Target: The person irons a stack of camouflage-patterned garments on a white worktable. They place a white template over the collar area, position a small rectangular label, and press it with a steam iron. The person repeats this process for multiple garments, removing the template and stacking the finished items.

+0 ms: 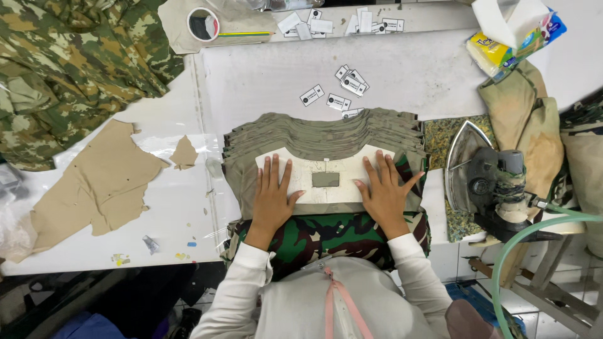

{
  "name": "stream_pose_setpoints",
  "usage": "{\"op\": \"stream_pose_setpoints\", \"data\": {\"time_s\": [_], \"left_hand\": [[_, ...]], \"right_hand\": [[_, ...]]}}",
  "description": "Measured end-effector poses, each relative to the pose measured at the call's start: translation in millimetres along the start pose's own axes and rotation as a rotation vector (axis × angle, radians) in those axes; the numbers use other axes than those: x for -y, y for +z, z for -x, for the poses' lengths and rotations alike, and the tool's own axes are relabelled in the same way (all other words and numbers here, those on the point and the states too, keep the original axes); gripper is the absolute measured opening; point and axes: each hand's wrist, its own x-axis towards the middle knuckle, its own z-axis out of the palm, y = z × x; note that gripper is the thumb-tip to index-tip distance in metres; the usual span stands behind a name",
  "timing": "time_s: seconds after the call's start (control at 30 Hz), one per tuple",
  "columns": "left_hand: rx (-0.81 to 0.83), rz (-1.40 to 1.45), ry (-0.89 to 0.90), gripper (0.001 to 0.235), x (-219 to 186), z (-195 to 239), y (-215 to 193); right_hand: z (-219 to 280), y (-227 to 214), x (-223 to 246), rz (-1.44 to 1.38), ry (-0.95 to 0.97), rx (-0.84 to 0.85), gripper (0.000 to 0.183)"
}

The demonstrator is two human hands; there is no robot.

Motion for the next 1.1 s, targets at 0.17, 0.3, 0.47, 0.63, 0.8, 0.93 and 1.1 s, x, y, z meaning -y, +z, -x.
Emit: {"op": "stream_pose_setpoints", "data": {"time_s": [0.17, 0.3, 0.47, 0.63, 0.8, 0.93, 1.1], "left_hand": [[0.047, -0.007, 0.017, 0.072, 7.2, -3.9, -4.8], [0.061, -0.001, 0.012, 0.073, 7.1, -5.7, -8.2], [0.05, 0.028, 0.027, 0.073, 8.5, -5.4, -4.2], [0.023, 0.032, 0.037, 0.072, 8.1, -4.9, -3.3], [0.026, 0.056, 0.007, 0.072, 4.4, -4.3, -4.7], [0.016, 0.02, 0.034, 0.073, 6.9, -4.1, -3.2], [-0.023, -0.018, 0.069, 0.067, 5.9, -3.9, -6.3]], "right_hand": [[-0.3, -0.5, 1.4, 0.025, -0.01, 0.012, 0.046], [-2.7, -6.6, 4.6, 0.021, -0.022, 0.015, 0.049], [-2.2, -5.6, 6.2, 0.045, -0.009, -0.022, 0.05], [-2.5, -0.8, 4.3, 0.005, 0.016, -0.052, 0.05], [-1.4, 1.7, 2.9, -0.039, 0.041, -0.041, 0.049], [-1.8, 0.7, 4.3, -0.071, 0.048, -0.04, 0.048], [-1.0, 2.4, 3.0, -0.105, 0.074, -0.016, 0.049]]}}
